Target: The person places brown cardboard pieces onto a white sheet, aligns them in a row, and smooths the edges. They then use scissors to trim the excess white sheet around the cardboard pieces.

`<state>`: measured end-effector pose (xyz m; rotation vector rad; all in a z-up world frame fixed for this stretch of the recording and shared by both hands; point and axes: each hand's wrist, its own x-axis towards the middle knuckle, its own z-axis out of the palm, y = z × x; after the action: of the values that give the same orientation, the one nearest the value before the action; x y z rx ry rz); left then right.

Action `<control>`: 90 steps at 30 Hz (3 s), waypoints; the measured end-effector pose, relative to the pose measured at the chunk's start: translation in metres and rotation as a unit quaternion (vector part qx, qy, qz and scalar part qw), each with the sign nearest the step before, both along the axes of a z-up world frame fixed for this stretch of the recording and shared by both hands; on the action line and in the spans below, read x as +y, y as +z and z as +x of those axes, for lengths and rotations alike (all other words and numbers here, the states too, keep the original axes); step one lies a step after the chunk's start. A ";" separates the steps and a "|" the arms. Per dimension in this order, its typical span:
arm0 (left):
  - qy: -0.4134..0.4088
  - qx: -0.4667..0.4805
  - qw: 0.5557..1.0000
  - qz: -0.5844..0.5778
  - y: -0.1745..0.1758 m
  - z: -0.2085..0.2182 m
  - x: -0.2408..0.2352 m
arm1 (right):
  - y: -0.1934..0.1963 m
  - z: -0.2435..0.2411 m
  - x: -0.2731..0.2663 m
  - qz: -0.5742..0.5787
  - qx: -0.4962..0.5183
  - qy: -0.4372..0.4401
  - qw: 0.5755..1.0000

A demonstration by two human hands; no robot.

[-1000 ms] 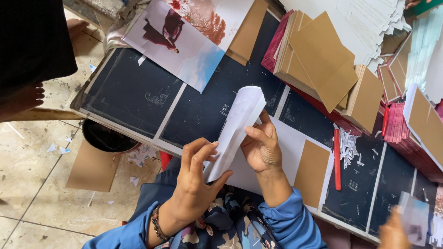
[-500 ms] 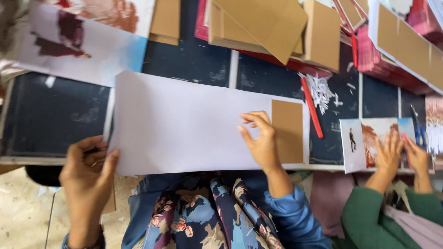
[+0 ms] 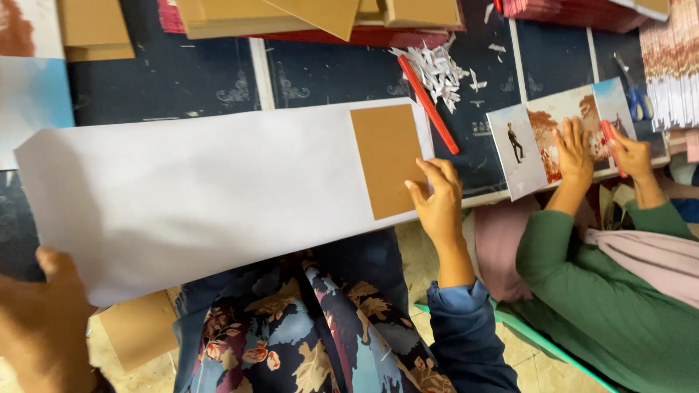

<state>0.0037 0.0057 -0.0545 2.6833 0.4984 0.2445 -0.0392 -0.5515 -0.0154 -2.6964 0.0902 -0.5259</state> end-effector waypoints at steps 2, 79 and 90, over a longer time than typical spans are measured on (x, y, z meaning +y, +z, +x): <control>-0.141 -0.096 0.985 -0.011 0.043 0.013 -0.052 | -0.003 -0.003 -0.016 0.033 0.008 0.002 0.999; -0.475 0.099 0.874 0.015 0.056 0.019 -0.349 | -0.012 -0.007 -0.085 0.219 0.134 0.104 0.961; -0.482 0.105 0.870 0.011 0.051 0.021 -0.350 | -0.014 -0.005 -0.088 0.222 0.130 0.112 0.960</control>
<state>0.0249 -0.3447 -0.0037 2.6248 -0.8089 -0.3347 -0.0447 -0.6392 -0.0298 -2.2795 -0.0253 -0.0642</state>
